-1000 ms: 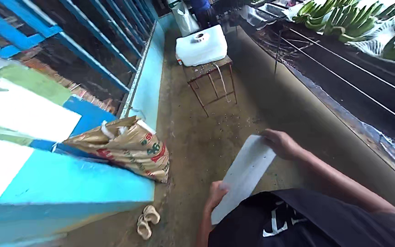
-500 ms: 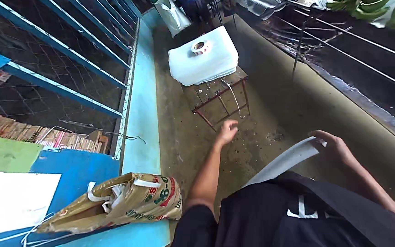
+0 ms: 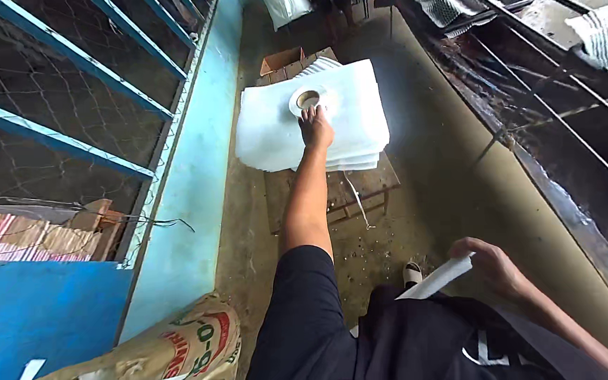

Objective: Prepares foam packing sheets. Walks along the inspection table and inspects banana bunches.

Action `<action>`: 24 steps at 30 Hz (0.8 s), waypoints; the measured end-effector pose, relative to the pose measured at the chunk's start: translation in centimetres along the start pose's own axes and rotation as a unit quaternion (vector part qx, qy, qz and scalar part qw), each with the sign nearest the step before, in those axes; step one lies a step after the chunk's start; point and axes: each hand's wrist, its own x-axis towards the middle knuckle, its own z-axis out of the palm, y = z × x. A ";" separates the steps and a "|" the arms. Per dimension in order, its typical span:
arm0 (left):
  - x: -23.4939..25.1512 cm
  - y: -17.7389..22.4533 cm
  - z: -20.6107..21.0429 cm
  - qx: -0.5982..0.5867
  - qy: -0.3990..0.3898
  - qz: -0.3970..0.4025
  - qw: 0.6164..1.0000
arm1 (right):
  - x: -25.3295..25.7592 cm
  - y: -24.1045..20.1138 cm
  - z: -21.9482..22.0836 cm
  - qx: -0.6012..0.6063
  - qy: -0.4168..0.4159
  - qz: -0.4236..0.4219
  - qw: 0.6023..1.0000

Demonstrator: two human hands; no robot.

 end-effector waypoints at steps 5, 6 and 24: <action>6.5 -2.5 0.7 0.022 -0.068 -0.003 0.997 | 14.1 -1.3 -1.5 0.088 0.027 0.043 0.995; 7.2 -2.9 0.9 0.025 -0.077 -0.001 0.997 | 17.7 -1.6 -1.3 0.088 0.025 0.066 0.994; 6.7 -7.2 5.4 -0.159 0.137 0.089 0.974 | 42.7 -5.0 3.6 0.099 0.047 0.301 0.947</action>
